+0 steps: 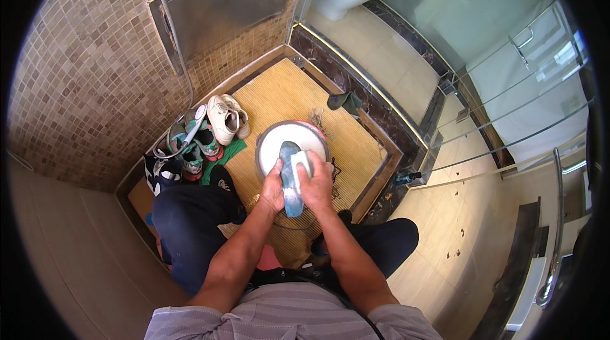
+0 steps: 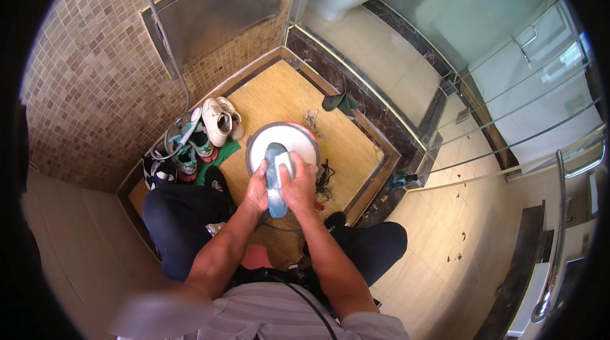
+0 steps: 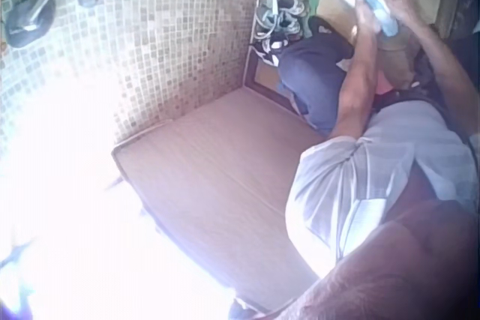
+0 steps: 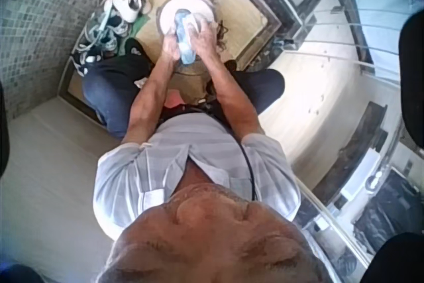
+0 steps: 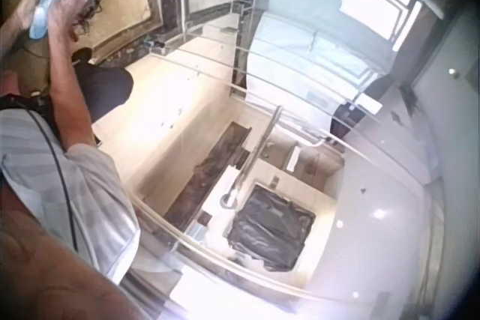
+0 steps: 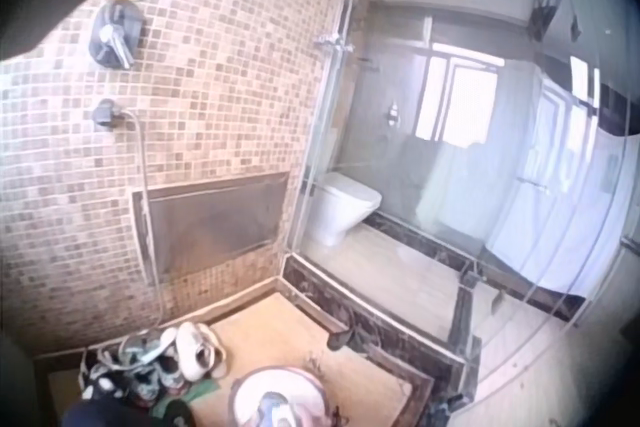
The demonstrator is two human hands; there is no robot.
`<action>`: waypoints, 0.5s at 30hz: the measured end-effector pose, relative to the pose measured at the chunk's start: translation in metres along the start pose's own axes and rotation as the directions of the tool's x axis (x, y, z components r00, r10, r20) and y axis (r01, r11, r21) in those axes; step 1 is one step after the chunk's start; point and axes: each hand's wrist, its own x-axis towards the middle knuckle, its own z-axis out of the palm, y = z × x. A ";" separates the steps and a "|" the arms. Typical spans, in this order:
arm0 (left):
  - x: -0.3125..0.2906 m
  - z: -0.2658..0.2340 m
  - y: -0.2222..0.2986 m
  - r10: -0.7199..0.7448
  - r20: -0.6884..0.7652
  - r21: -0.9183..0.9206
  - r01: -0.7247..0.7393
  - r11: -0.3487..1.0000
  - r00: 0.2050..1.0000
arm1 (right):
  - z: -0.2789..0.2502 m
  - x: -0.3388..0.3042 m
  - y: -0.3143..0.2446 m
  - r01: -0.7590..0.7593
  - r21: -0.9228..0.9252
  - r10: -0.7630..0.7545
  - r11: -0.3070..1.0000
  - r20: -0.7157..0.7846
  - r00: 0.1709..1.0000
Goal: The person scrubs a white sneaker with a red brush and a white cleaning solution, then rinses it with a shower head. They also clean a white plastic scoop and a grey cloth with the solution.
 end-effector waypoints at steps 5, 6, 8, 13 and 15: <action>0.009 -0.015 -0.001 -0.059 0.039 0.017 0.059 0.998 0.997 | 0.019 -0.038 -0.003 0.247 -0.145 -0.249 0.958 -0.001 0.968; 0.008 -0.015 -0.005 -0.040 0.033 0.032 0.039 0.999 0.999 | 0.021 -0.038 0.003 0.246 -0.158 -0.249 0.956 -0.001 0.968; -0.012 0.012 -0.012 0.051 -0.019 0.165 -0.047 0.985 0.999 | 0.022 -0.032 0.005 0.258 -0.187 -0.265 0.948 -0.014 0.964; -0.010 0.014 -0.027 0.081 -0.098 0.406 -0.034 0.913 0.992 | 0.029 0.024 0.011 0.269 -0.230 -0.288 0.935 -0.055 0.956; -0.009 0.013 -0.021 0.039 -0.107 0.438 0.012 0.899 0.993 | 0.027 0.034 0.017 0.274 -0.245 -0.289 0.930 -0.027 0.957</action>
